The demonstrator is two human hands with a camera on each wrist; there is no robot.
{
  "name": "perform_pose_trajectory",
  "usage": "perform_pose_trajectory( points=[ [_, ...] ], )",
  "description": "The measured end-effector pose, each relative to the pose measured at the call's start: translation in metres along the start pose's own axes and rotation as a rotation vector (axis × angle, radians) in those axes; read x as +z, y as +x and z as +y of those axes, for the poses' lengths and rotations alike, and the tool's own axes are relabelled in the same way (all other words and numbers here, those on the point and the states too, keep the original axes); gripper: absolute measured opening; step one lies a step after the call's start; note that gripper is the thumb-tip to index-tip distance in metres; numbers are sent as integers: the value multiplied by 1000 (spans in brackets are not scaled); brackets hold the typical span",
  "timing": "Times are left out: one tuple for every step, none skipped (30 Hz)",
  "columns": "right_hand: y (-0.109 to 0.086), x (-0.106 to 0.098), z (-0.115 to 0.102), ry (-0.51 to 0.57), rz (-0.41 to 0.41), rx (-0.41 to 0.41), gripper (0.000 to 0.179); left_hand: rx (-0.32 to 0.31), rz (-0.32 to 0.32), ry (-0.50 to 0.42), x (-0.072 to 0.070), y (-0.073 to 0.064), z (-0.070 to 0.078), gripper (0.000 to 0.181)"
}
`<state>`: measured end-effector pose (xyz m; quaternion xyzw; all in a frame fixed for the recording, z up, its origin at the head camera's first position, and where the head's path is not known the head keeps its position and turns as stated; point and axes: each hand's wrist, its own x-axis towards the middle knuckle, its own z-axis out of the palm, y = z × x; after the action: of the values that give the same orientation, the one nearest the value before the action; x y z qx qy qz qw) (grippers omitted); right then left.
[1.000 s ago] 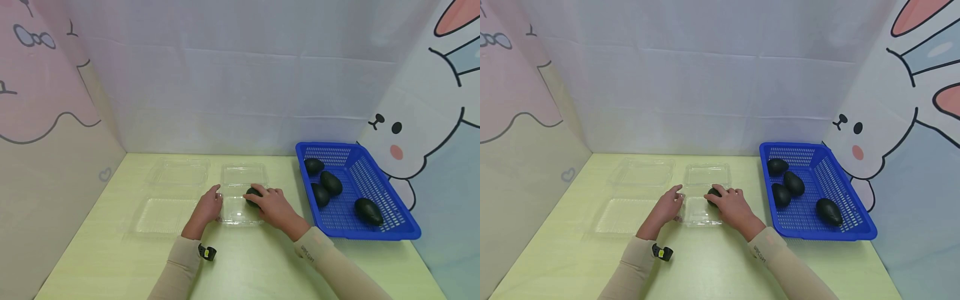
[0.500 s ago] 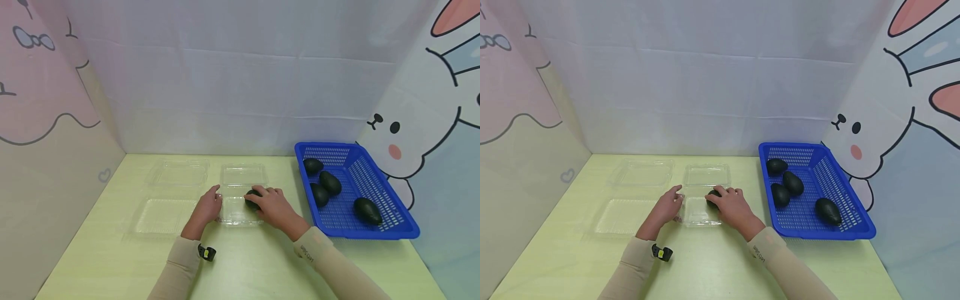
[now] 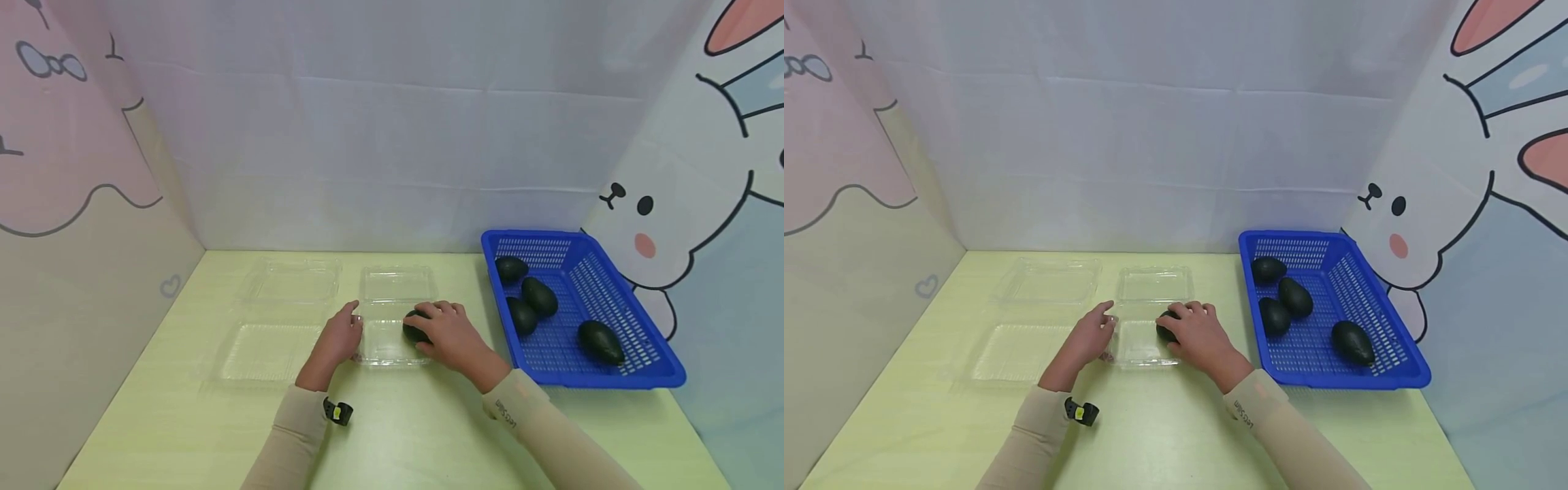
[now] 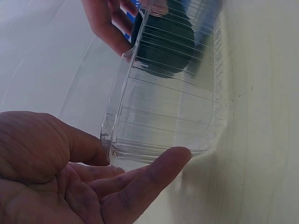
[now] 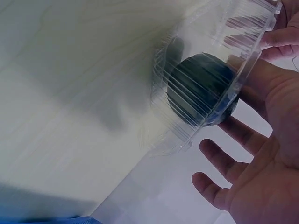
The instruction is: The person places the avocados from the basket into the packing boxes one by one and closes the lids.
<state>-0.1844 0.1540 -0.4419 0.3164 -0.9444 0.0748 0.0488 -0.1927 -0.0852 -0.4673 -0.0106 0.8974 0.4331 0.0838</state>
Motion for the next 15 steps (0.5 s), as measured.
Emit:
perform_pose_trajectory(
  points=[
    [0,0,0,0,0,1,46,0,0,0,0,0,0,50],
    [0,0,0,1,0,2,45,2,0,2,0,0,0,50],
    [0,0,0,1,0,3,44,2,-1,5,0,0,0,50],
    [0,1,-1,2,0,5,44,3,-2,8,0,0,0,50],
    [0,1,-1,1,-1,6,43,4,-2,12,0,0,0,50],
    [0,1,-1,-1,-1,7,43,5,-2,16,0,0,0,50],
    [-1,1,-1,-2,-3,8,42,5,-2,19,0,0,0,49],
    [-1,0,-1,-1,-2,8,42,6,-3,20,0,0,0,49],
    [-2,0,-2,1,-3,7,42,6,-3,19,0,0,-1,49],
    [-2,-1,-2,2,-2,7,41,7,-3,18,0,0,-1,49],
    [-2,-1,-2,2,-1,5,41,7,-4,17,1,0,-1,49],
    [-3,-2,-2,2,-1,3,41,7,-3,15,1,0,-1,49],
    [-3,-2,-2,3,0,0,41,7,-4,13,1,0,-1,49],
    [-3,-3,-3,4,2,-4,41,8,-4,11,1,0,-1,49],
    [-4,-3,-3,4,3,-7,41,9,-4,10,1,0,-1,49]
  ],
)
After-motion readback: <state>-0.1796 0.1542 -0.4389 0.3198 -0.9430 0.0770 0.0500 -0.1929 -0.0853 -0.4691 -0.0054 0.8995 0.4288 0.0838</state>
